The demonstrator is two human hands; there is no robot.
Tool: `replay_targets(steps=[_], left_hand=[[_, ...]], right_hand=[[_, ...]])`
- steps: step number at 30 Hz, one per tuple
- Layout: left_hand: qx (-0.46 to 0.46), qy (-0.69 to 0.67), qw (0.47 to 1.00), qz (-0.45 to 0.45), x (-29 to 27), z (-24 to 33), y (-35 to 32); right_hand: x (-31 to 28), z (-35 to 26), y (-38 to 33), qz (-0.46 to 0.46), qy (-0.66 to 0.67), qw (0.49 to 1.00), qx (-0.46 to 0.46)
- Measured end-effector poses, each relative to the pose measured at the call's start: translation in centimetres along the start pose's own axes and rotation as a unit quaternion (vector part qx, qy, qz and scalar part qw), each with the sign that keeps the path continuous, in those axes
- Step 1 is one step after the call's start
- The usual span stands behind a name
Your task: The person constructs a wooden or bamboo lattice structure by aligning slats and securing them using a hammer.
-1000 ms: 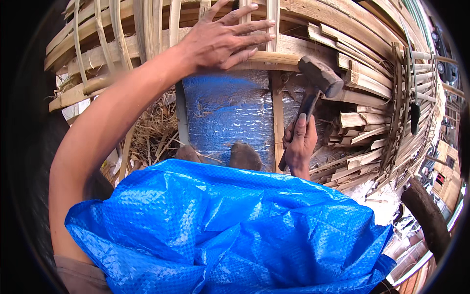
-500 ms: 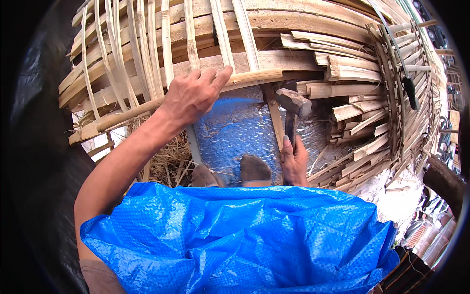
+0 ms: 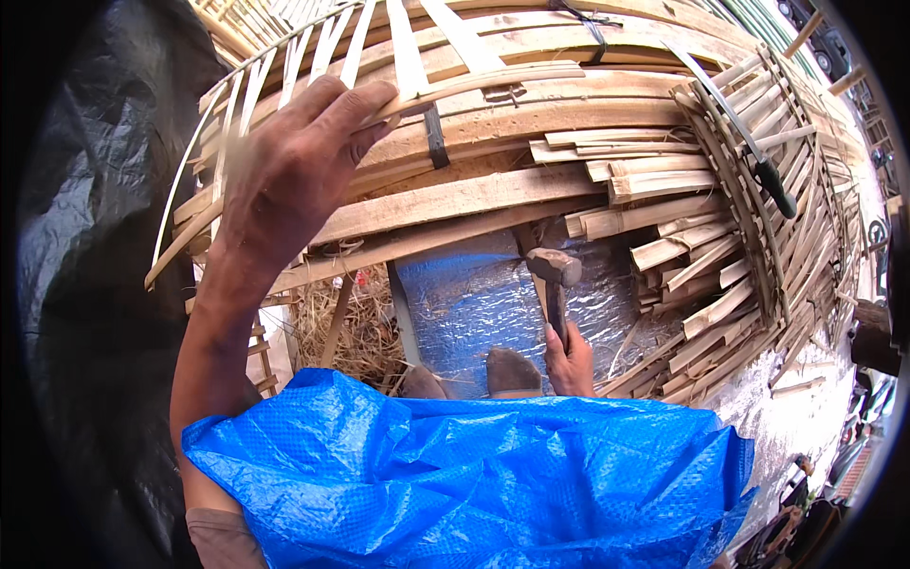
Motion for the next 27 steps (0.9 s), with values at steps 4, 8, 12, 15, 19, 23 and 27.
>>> replay_targets(steps=[4, 8, 12, 15, 19, 23, 27], left_hand=[[-0.016, 0.001, 0.999, 0.041, -3.4, -1.4, 1.4], [-0.019, -0.021, 0.998, 0.056, -3.4, -2.2, 1.4], [-0.029, -0.024, 0.999, 0.039, -2.0, -0.7, 1.1], [-0.050, -0.051, 0.997, -0.004, 0.5, -0.2, -0.2], [-0.056, -0.102, 0.991, -0.068, 5.5, 0.8, -0.9], [-0.059, -0.090, 0.990, -0.093, 8.8, 1.0, -2.7], [-0.049, -0.075, 0.990, -0.113, 10.0, 1.4, -2.8]], right_hand=[[0.5, -0.3, -0.3, -0.031, 0.001, 1.000, 0.003], [2.1, 1.9, 0.3, -0.082, 0.101, 0.991, 0.014], [4.0, -2.5, 0.7, -0.256, 0.437, 0.852, 0.133], [5.3, -5.9, 2.9, -0.316, 0.751, 0.565, 0.127], [4.8, -10.4, 3.7, -0.255, 0.788, 0.546, 0.128], [5.8, -11.6, 3.8, -0.264, 0.814, 0.494, 0.152], [6.2, -11.5, 3.2, -0.205, 0.833, 0.473, 0.198]])
Point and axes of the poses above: each hand's wrist, its own y-axis towards the middle knuckle, its own x-axis out of the palm, z = x × y, the point moved 7 cm from there along y, towards the middle knuckle, and after that the axes turned 6 degrees about -z, right-handed, at the moved point
